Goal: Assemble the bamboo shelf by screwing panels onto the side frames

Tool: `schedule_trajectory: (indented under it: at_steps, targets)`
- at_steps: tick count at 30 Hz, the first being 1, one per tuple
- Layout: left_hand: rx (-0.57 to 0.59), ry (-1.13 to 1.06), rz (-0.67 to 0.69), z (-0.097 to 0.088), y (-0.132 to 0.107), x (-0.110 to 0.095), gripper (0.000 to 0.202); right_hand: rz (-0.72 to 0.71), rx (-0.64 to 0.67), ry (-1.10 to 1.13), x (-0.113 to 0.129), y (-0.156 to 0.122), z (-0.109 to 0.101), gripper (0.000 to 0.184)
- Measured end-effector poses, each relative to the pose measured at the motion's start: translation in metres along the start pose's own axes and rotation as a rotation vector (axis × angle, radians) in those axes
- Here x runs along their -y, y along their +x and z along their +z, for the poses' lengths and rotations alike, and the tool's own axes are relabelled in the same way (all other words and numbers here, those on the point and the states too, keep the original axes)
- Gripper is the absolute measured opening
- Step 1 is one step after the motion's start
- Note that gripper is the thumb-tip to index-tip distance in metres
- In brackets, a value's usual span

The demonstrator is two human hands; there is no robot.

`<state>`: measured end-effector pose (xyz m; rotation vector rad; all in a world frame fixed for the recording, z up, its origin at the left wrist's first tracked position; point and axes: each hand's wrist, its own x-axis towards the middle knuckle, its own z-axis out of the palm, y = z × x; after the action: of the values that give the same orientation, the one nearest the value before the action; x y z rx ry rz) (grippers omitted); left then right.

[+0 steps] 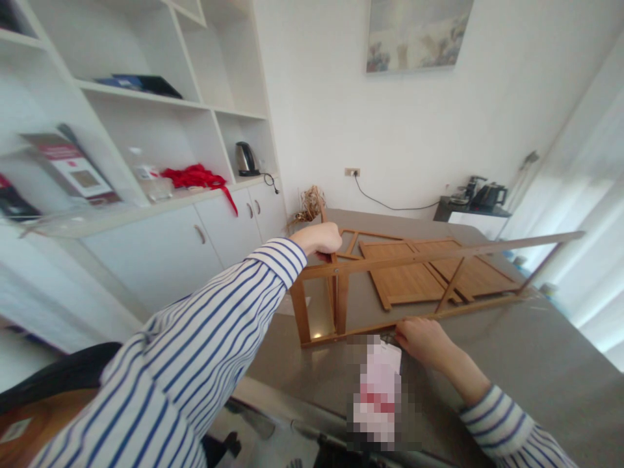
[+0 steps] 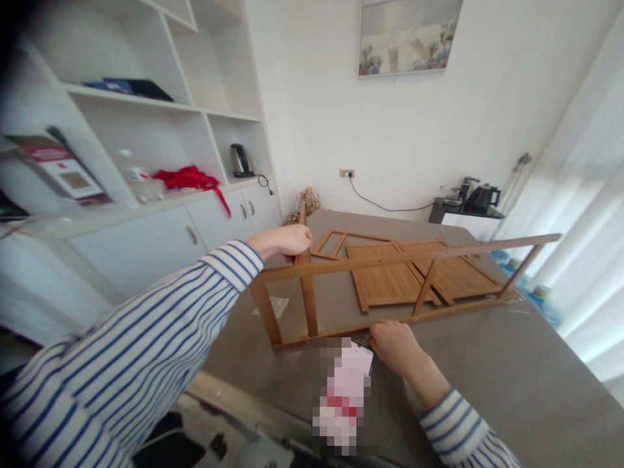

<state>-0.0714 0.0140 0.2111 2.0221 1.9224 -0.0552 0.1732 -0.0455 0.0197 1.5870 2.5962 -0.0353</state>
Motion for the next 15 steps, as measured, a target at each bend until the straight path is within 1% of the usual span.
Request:
schedule_trajectory:
  at_steps: [9, 15]
  targets:
    - [0.007, -0.032, -0.006, 0.0, 0.0, 0.001, 0.031, -0.043, -0.009, -0.07, 0.011, 0.006, -0.004, 0.027]
    - [0.034, -0.034, -0.008, -0.001, -0.002, 0.002, 0.031, -0.036, -0.052, -0.067, 0.005, 0.004, -0.004, 0.018]
